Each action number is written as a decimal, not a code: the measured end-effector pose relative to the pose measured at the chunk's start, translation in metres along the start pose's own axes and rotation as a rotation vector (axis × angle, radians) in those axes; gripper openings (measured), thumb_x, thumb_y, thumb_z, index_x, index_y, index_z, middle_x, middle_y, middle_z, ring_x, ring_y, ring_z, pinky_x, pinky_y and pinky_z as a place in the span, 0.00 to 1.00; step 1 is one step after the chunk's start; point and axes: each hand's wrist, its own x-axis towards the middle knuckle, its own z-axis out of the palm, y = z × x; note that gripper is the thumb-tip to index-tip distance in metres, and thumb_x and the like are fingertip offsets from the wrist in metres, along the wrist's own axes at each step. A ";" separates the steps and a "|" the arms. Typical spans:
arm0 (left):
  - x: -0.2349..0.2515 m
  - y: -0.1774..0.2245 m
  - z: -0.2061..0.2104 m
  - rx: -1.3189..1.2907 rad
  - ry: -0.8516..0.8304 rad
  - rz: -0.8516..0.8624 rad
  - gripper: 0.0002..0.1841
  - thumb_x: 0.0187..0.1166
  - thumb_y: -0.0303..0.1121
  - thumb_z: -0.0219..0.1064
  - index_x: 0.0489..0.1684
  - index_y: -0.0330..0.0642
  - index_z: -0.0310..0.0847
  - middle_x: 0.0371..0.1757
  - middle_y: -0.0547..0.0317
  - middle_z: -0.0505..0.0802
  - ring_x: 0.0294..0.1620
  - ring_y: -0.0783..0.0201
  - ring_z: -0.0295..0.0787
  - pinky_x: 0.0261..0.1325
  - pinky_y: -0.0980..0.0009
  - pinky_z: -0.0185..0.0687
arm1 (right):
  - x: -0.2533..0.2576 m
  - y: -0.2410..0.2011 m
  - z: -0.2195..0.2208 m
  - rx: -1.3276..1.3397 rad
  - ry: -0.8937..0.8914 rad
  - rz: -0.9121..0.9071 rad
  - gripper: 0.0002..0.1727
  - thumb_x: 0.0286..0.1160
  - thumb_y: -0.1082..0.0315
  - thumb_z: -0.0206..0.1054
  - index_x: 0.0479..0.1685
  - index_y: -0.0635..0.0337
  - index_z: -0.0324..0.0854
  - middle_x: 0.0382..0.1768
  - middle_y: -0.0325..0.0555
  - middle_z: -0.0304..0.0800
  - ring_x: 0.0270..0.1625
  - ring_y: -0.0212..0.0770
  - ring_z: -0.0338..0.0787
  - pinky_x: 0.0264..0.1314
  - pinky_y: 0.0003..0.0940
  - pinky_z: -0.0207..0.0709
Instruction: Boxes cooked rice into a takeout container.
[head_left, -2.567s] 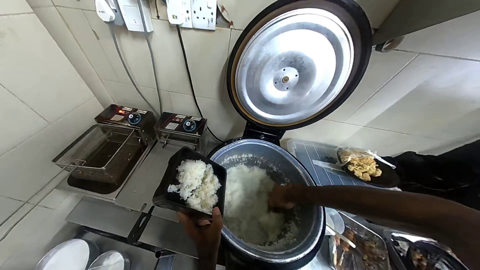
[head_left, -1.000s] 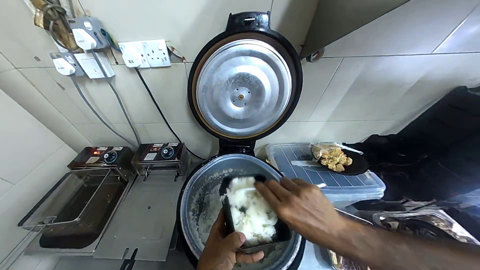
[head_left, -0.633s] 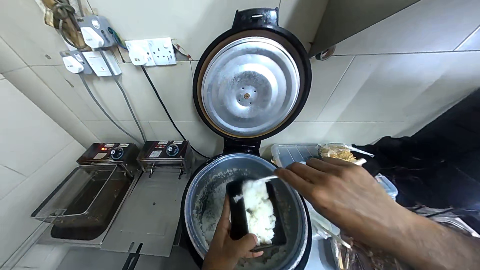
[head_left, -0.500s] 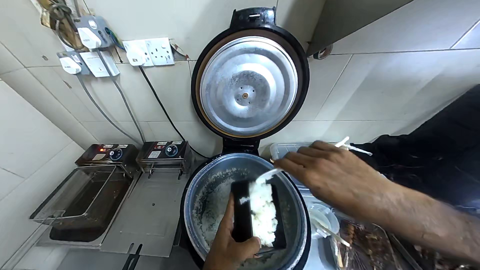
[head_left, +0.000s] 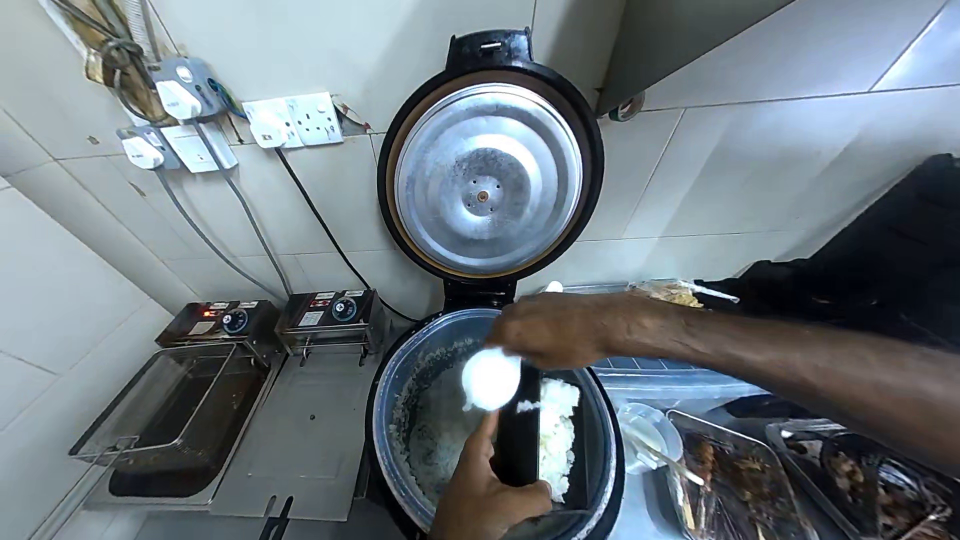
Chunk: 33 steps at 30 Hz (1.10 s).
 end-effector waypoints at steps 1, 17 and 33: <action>-0.002 0.001 0.000 0.038 0.019 -0.025 0.59 0.53 0.29 0.85 0.91 0.30 0.48 0.81 0.44 0.78 0.75 0.63 0.82 0.74 0.66 0.83 | 0.003 0.001 0.003 -0.008 -0.018 0.001 0.12 0.75 0.71 0.69 0.55 0.51 0.88 0.42 0.45 0.92 0.47 0.50 0.91 0.49 0.55 0.83; -0.002 -0.002 -0.014 -0.695 0.067 -0.213 0.49 0.63 0.26 0.75 0.90 0.44 0.49 0.59 0.32 0.88 0.49 0.33 0.93 0.43 0.35 0.92 | -0.075 0.022 0.024 -0.038 0.533 0.184 0.14 0.84 0.59 0.62 0.63 0.43 0.84 0.42 0.32 0.87 0.35 0.34 0.89 0.34 0.39 0.85; -0.001 -0.012 -0.013 -0.966 -0.058 -0.056 0.44 0.66 0.27 0.80 0.85 0.45 0.58 0.62 0.32 0.89 0.55 0.32 0.93 0.48 0.36 0.92 | -0.050 -0.033 0.077 -0.265 0.723 0.286 0.16 0.76 0.78 0.59 0.54 0.50 0.86 0.41 0.43 0.88 0.35 0.46 0.86 0.31 0.40 0.80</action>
